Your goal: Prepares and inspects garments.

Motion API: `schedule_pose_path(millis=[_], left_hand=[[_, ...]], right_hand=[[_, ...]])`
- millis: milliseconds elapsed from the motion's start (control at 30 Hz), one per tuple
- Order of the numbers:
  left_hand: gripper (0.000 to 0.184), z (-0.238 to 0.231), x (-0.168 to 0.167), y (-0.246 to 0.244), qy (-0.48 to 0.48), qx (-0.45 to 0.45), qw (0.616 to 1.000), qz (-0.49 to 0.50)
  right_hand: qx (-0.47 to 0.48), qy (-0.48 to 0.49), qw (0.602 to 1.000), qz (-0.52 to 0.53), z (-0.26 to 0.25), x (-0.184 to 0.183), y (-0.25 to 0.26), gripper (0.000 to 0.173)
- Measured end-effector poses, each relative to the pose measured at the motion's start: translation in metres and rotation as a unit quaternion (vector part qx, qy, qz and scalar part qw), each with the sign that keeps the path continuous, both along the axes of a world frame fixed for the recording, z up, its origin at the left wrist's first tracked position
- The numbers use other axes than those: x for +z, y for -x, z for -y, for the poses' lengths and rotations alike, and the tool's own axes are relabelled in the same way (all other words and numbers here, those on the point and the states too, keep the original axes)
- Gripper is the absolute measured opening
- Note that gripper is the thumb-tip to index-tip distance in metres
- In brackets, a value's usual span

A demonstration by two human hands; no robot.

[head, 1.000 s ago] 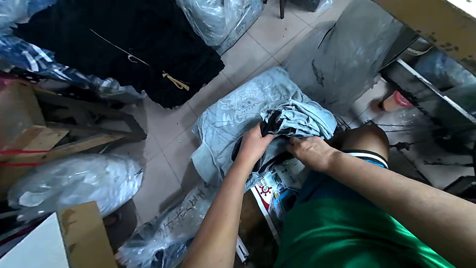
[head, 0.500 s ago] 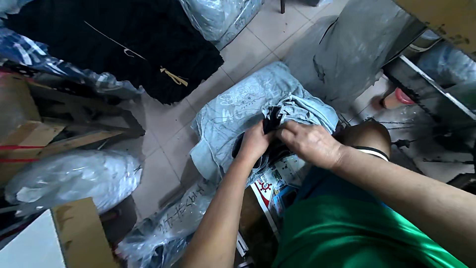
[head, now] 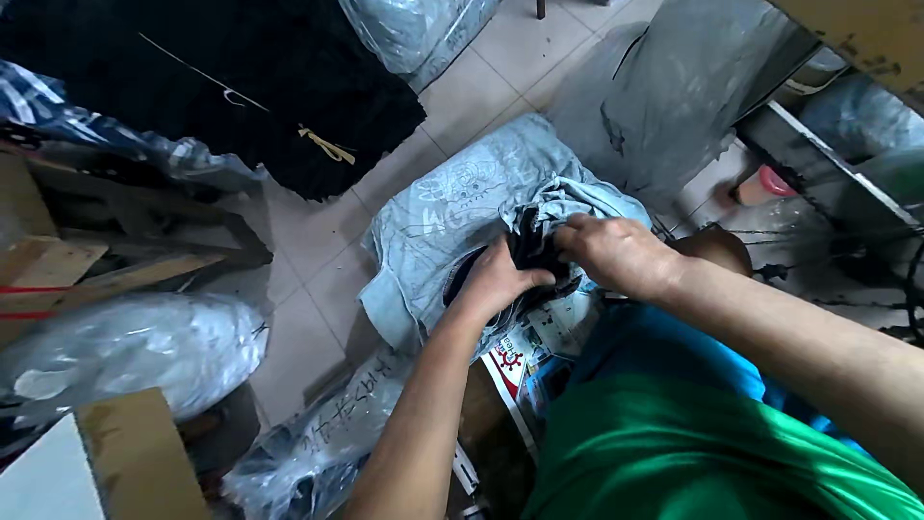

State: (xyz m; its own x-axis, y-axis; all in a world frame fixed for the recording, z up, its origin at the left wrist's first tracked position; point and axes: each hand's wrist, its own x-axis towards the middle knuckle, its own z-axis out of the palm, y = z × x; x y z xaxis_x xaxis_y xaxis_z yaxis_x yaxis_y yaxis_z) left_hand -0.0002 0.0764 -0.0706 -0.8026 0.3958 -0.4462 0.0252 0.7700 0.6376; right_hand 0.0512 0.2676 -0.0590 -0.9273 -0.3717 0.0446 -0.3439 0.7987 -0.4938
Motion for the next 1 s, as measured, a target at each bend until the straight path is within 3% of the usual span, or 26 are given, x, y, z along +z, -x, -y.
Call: schedule_pose_path(millis=[67, 133, 233, 333, 400, 500, 633, 733, 833, 1000], left_hand=[[0.083, -0.008, 0.006, -0.002, 0.07, -0.034, 0.997, -0.024], [0.056, -0.011, 0.008, -0.003, 0.096, -0.006, 0.994, -0.051], [0.036, -0.006, 0.001, 0.002, 0.042, 0.052, 0.996, -0.058], [0.032, 0.002, -0.012, 0.008, -0.025, 0.096, 0.995, -0.023], [0.033, 0.003, -0.017, 0.011, -0.065, 0.127, 0.99, 0.008], [0.032, 0.004, -0.018, 0.012, -0.088, 0.14, 0.986, 0.027], [0.029, 0.005, -0.02, 0.012, -0.108, 0.145, 0.983, 0.032], [0.032, 0.005, -0.021, 0.01, -0.095, 0.137, 0.986, 0.026], [0.043, 0.005, -0.02, 0.006, -0.066, 0.094, 0.993, 0.022], [0.082, -0.003, -0.002, 0.001, 0.034, -0.001, 0.999, 0.009]], right_hand=[[-0.006, 0.002, 1.0, -0.01, 0.003, 0.004, 0.01, 0.011], [-0.02, 0.004, 1.0, -0.012, 0.01, 0.004, 0.014, 0.013], [-0.03, 0.036, 0.996, -0.073, 0.023, -0.001, 0.006, 0.012], [0.051, 0.064, 0.989, -0.127, 0.035, -0.02, -0.015, 0.013], [0.079, 0.018, 0.996, -0.03, 0.037, -0.031, -0.023, 0.015], [0.034, -0.097, 0.981, 0.166, 0.03, -0.033, -0.014, 0.028], [0.038, -0.114, 0.979, 0.167, 0.02, -0.029, -0.009, 0.028], [0.041, -0.078, 0.986, 0.139, 0.013, -0.025, -0.012, 0.018], [0.022, -0.004, 0.999, 0.03, 0.005, -0.024, -0.012, 0.01], [0.004, 0.034, 0.999, -0.002, 0.008, -0.01, 0.004, 0.01]])
